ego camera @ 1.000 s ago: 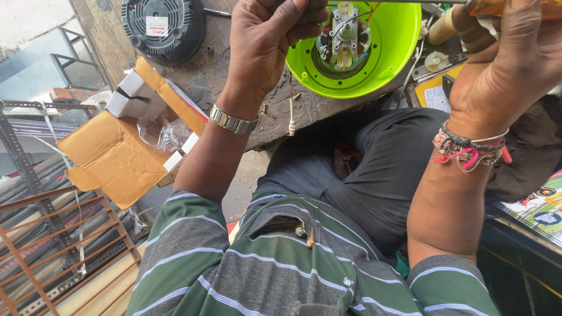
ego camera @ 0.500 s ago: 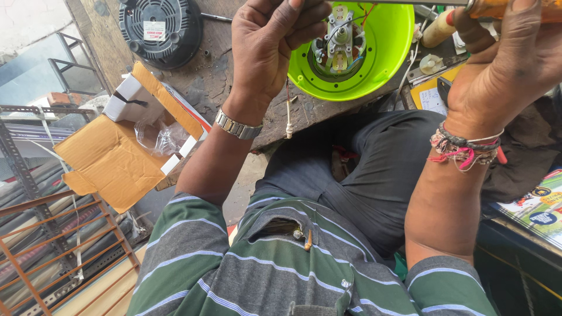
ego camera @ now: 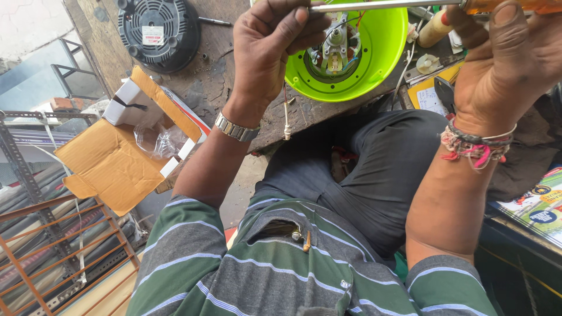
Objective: The person assembles and adjusts the internal components of a green ceiling fan housing. They connect wires, position the motor assembly, and use a screwdriver to tighten screws and secure the parts within the housing.
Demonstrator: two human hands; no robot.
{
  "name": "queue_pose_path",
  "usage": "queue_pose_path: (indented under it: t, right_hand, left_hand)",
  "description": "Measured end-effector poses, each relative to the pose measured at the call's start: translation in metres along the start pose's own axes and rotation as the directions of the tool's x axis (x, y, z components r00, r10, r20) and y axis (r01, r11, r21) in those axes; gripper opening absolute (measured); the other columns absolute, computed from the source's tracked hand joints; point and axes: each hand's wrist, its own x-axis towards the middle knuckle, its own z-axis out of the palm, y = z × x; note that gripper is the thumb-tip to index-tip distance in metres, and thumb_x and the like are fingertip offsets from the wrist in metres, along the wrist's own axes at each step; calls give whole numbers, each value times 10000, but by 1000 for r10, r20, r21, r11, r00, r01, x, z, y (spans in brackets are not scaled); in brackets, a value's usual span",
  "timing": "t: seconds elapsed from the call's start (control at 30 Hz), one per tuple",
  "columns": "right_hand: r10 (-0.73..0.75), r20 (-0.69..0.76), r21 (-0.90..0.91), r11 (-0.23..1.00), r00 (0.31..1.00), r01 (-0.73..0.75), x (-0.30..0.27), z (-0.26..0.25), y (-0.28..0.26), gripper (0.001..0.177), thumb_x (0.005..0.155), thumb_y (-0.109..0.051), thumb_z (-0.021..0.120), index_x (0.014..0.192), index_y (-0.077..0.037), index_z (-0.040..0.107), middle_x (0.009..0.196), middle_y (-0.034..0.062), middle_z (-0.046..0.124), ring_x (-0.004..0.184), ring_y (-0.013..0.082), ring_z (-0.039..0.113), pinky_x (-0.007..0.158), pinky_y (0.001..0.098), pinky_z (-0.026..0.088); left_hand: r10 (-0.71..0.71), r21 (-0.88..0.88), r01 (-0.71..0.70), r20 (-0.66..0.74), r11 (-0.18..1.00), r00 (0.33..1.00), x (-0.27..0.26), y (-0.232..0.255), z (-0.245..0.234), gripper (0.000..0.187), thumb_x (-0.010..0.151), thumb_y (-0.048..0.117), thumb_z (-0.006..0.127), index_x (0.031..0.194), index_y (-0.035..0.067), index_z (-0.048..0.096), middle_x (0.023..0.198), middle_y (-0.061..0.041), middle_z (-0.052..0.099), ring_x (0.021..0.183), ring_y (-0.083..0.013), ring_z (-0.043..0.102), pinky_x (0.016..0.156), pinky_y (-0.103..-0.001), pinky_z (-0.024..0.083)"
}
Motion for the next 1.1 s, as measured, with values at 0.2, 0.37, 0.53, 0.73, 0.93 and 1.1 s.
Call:
queue_pose_path:
  t: [0.2,0.37,0.53,0.73,0.93,1.1]
  right_hand:
    - [66,-149,64,996,987,-57,4,-13,15,321,1191,-36,703,1412,34,481,1056,183,634,867,277,666,795,428,615]
    - [87,-181,78,994,980,-74,10,-17,13,421,1160,-51,706,1466,12,424,1067,199,632,873,313,689,793,446,611]
    - [49,-54,80,996,997,-44,8,-15,11,460,1200,-66,718,1498,-70,367,1127,197,637,937,320,703,838,466,581]
    - [-10,-129,80,997,992,21,10,-33,26,433,1207,-65,737,1482,-61,403,1126,191,642,929,304,703,841,466,614]
    - [3,-334,295,950,942,102,25,-74,49,291,1131,-98,761,1307,43,577,1046,156,625,889,225,660,898,377,617]
    - [-37,-343,261,956,938,133,27,-81,55,246,1098,-139,725,1195,75,651,1075,143,667,958,194,665,951,353,612]
  left_hand:
    - [12,261,-60,182,963,983,-5,0,0,161,1081,36,685,1223,-25,645,1153,-138,761,1065,-235,769,971,-356,660]
    - [22,719,-263,325,643,945,-3,21,11,143,1083,34,756,1209,27,689,1115,-104,818,1053,-173,802,916,-299,650]
    - [-11,822,-464,495,329,869,0,48,26,393,983,33,721,1350,27,583,1178,-187,758,979,-229,775,849,-361,598]
    - [-84,905,-423,426,44,901,14,54,39,212,996,93,746,1194,24,714,826,-155,703,747,-329,680,696,-467,505]
    - [38,774,-613,616,159,787,39,34,35,147,860,42,776,1006,35,794,910,-130,727,786,-294,692,716,-425,520]
    - [-67,642,-750,765,161,641,68,-21,45,64,711,57,781,760,35,748,726,-166,642,706,-345,649,674,-438,509]
